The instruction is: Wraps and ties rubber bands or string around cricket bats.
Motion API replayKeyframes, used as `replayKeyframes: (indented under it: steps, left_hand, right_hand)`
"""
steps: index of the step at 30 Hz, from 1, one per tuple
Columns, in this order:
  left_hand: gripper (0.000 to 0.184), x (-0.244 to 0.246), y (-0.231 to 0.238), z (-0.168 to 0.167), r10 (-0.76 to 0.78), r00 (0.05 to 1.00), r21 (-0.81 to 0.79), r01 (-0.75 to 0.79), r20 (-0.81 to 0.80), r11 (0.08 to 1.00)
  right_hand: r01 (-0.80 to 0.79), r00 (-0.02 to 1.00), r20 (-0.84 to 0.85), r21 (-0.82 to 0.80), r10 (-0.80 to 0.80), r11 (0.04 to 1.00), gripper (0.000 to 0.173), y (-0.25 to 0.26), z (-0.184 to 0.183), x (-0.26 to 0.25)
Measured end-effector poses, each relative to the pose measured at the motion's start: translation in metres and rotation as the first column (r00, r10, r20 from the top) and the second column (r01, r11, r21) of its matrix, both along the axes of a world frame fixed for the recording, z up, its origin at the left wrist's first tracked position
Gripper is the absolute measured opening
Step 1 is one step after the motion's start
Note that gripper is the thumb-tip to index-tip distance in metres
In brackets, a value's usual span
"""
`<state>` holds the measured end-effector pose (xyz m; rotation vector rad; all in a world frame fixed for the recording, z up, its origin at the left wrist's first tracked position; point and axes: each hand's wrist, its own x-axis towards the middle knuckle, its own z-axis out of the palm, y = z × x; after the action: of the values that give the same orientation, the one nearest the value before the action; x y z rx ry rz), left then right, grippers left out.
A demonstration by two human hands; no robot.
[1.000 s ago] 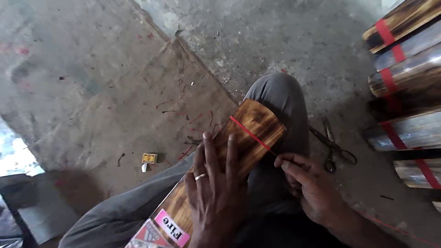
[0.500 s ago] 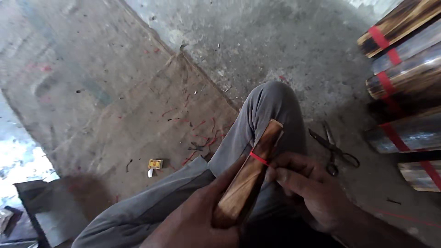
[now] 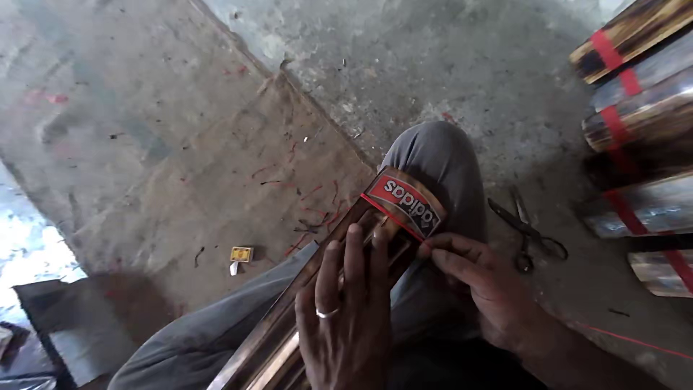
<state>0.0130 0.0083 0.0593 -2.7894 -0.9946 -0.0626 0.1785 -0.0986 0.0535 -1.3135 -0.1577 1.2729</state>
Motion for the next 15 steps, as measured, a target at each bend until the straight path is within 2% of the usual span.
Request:
replayKeyframes:
  steps: [7, 12, 15]
  left_hand:
    - [0.085, 0.006, 0.006, 0.005, -0.013, 0.998, -0.001, 0.013, -0.060, 1.000]
    - [0.068, 0.015, 0.012, 0.011, -0.034, 0.999, -0.044, 0.033, -0.027, 0.998]
    - [0.069, 0.015, 0.019, 0.017, -0.034, 0.999, -0.082, 0.033, -0.004, 0.996]
  right_hand:
    - [0.051, 0.986, -0.163, 0.013, -0.048, 0.999, 0.019, -0.033, -0.024, -0.006]
    - [0.075, 0.978, -0.193, -0.036, -0.081, 0.997, 0.020, -0.027, -0.022, -0.008]
    - [0.055, 0.980, -0.194, 0.008, -0.053, 0.998, 0.020, -0.025, -0.023, -0.007]
